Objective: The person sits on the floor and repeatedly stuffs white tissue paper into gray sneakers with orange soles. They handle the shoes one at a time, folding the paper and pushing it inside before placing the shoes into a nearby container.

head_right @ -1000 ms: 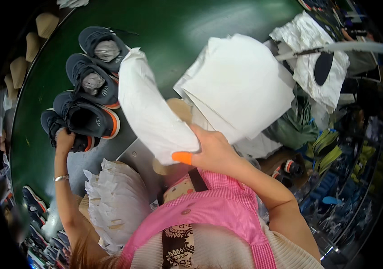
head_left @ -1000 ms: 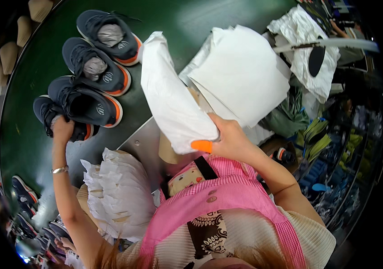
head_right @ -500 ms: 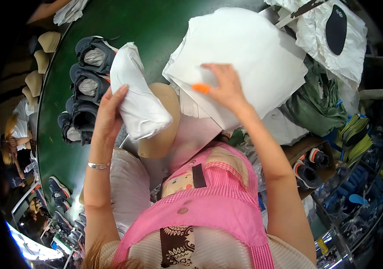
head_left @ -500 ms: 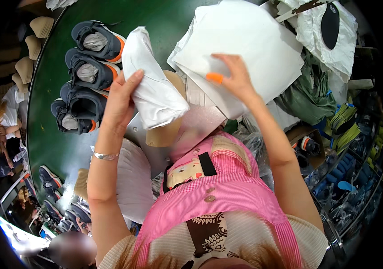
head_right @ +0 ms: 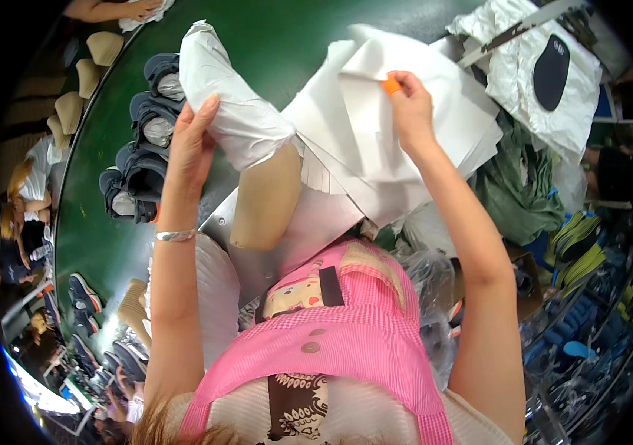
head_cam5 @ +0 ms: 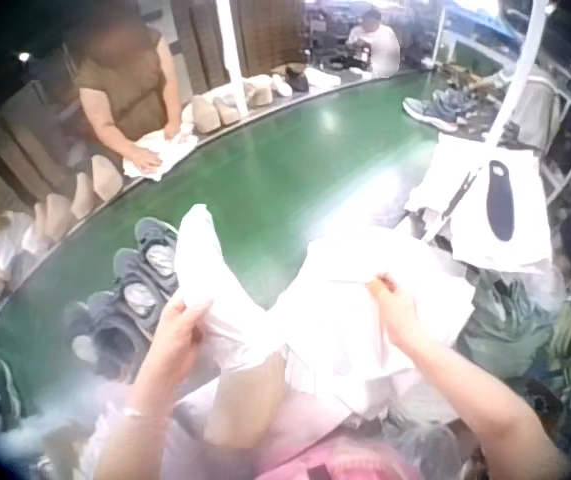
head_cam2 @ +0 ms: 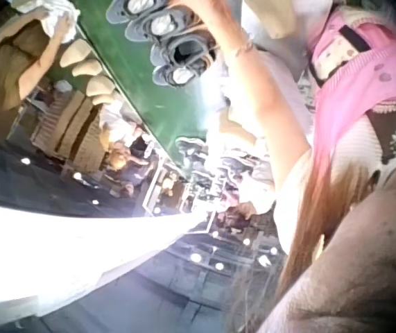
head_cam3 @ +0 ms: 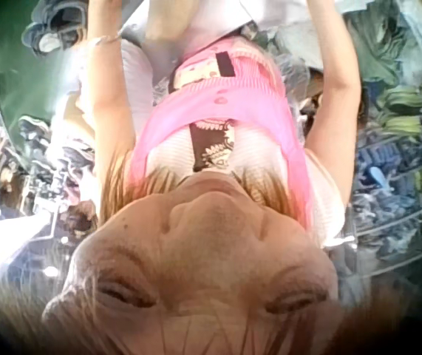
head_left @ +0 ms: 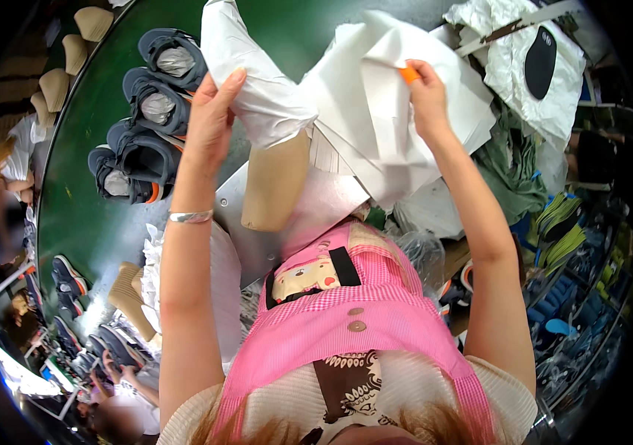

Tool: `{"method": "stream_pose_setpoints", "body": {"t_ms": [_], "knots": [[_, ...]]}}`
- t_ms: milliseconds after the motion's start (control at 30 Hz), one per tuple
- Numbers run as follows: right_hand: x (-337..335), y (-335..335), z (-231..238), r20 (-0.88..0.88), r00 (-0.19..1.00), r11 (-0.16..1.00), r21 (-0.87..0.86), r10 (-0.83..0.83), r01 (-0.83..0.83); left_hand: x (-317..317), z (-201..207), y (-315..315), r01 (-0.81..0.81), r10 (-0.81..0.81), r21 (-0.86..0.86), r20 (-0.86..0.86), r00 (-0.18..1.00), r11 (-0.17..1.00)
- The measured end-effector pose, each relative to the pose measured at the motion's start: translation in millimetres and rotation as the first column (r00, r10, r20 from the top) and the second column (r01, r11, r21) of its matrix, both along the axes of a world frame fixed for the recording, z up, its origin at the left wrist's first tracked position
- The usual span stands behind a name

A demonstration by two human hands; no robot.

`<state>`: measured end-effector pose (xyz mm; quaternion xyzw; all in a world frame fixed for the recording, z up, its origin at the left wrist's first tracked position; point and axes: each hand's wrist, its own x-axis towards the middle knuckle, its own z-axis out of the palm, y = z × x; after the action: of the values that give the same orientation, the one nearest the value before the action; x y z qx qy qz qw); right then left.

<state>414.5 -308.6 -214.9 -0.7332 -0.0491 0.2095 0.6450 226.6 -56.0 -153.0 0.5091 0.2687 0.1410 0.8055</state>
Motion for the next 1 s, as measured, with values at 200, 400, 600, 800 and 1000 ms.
{"method": "stream_pose_setpoints", "body": {"t_ms": [200, 400, 600, 800, 1000], "knots": [[-57, 68, 156, 0.141, 0.965, 0.959, 0.148, 0.22, -0.24, 9, -9, -33, -0.117, 0.15, -0.161, 0.204, 0.967, 0.98], [-89, 135, 153, 0.67, 0.498, 0.832, -0.384, 0.55, -0.402, 2, -2, -52, -0.008, 0.157, -0.39, 0.35, 0.924, 0.921], [-91, 131, 138, 0.417, 0.467, 0.618, -0.636, 0.779, -0.462, -30, 10, -53, -0.038, 0.245, -0.493, 0.362, 0.899, 0.869], [-69, 111, 124, -0.3, 0.443, 0.52, 0.264, 0.845, -0.812, -34, 12, -59, -0.034, 0.197, -0.527, 0.258, 0.946, 0.849], [-71, 102, 112, -0.086, 0.489, 0.457, -0.248, 0.868, -0.854, -32, 31, -31, 0.004, -0.028, 0.291, 0.079, 0.996, 0.957]]}}
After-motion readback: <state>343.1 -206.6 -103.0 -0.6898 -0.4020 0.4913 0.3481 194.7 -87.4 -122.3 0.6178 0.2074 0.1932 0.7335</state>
